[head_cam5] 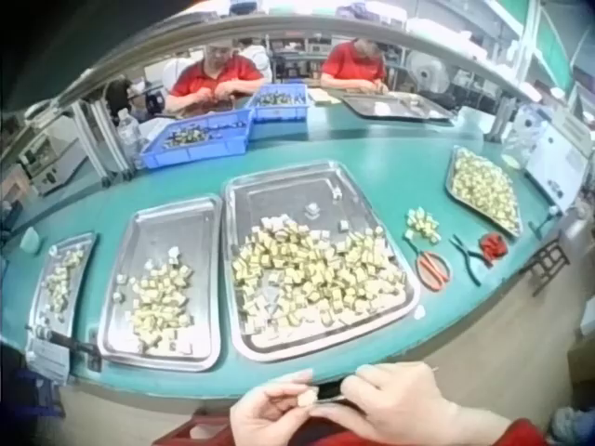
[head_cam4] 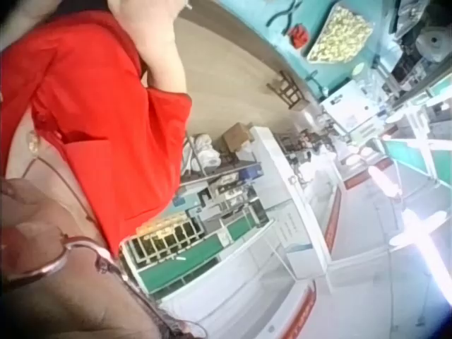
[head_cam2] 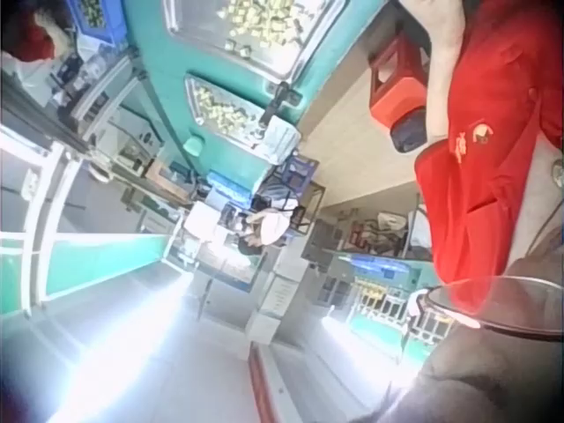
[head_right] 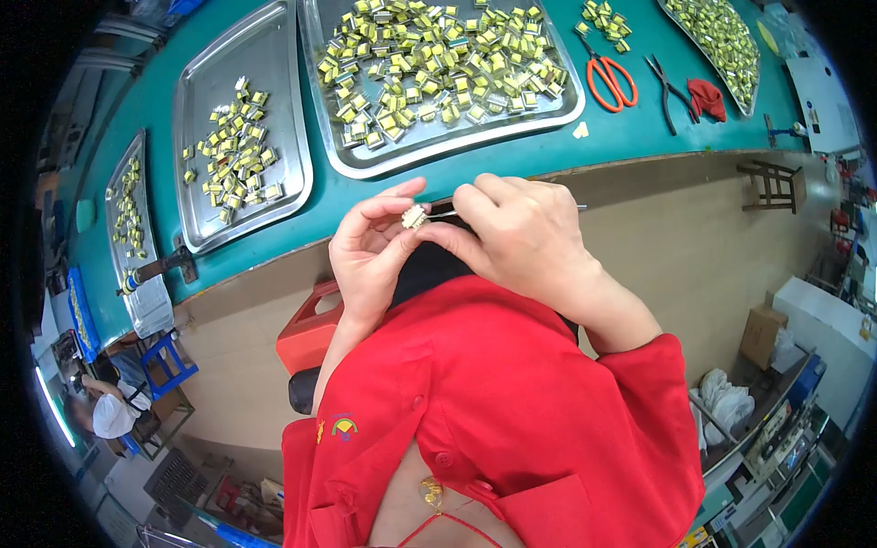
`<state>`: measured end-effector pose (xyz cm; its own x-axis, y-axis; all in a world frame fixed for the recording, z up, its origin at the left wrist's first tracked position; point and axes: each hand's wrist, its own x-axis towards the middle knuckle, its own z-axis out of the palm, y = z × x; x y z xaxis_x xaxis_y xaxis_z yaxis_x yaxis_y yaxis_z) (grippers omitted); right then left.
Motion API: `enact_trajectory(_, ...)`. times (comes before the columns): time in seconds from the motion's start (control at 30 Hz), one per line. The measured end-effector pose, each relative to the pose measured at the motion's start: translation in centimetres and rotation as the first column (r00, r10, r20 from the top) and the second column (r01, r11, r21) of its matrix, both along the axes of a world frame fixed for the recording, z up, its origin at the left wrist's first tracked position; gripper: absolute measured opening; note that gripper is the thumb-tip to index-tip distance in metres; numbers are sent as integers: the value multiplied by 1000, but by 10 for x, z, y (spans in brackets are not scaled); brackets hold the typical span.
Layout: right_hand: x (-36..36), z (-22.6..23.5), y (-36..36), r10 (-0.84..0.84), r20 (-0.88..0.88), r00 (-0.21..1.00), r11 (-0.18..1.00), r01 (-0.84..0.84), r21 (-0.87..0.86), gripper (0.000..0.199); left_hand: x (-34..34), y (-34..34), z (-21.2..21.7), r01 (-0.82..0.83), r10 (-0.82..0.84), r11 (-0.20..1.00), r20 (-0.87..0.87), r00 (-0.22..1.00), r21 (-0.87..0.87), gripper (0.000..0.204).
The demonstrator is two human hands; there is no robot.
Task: The person sorts small electronic components by hand, arranging them on a metal tray.
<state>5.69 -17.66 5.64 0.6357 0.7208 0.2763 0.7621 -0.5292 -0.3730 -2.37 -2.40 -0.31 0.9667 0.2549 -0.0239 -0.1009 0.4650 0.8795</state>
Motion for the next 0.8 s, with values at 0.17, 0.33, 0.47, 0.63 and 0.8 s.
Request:
enact_trajectory(0.17,-5,-11,1,-13,-187,982,973,56,224,32,4,2,6,44,-46,996,-27,999,-79,28)
enact_trajectory(0.33,-7,-17,9,-6,-245,969,949,83,305,30,2,0,2,50,-51,993,9,999,107,34)
enact_trajectory(0.47,-3,-18,10,-19,-268,963,952,99,288,29,4,-1,4,52,-64,984,63,996,169,41)
enact_trajectory(0.63,0,-19,8,-53,-253,966,948,129,292,27,4,2,-3,62,-61,998,24,998,-26,35)
enact_trajectory(0.8,-4,-15,5,-55,-168,984,972,91,218,31,5,2,-4,11,-6,989,36,999,-148,21)
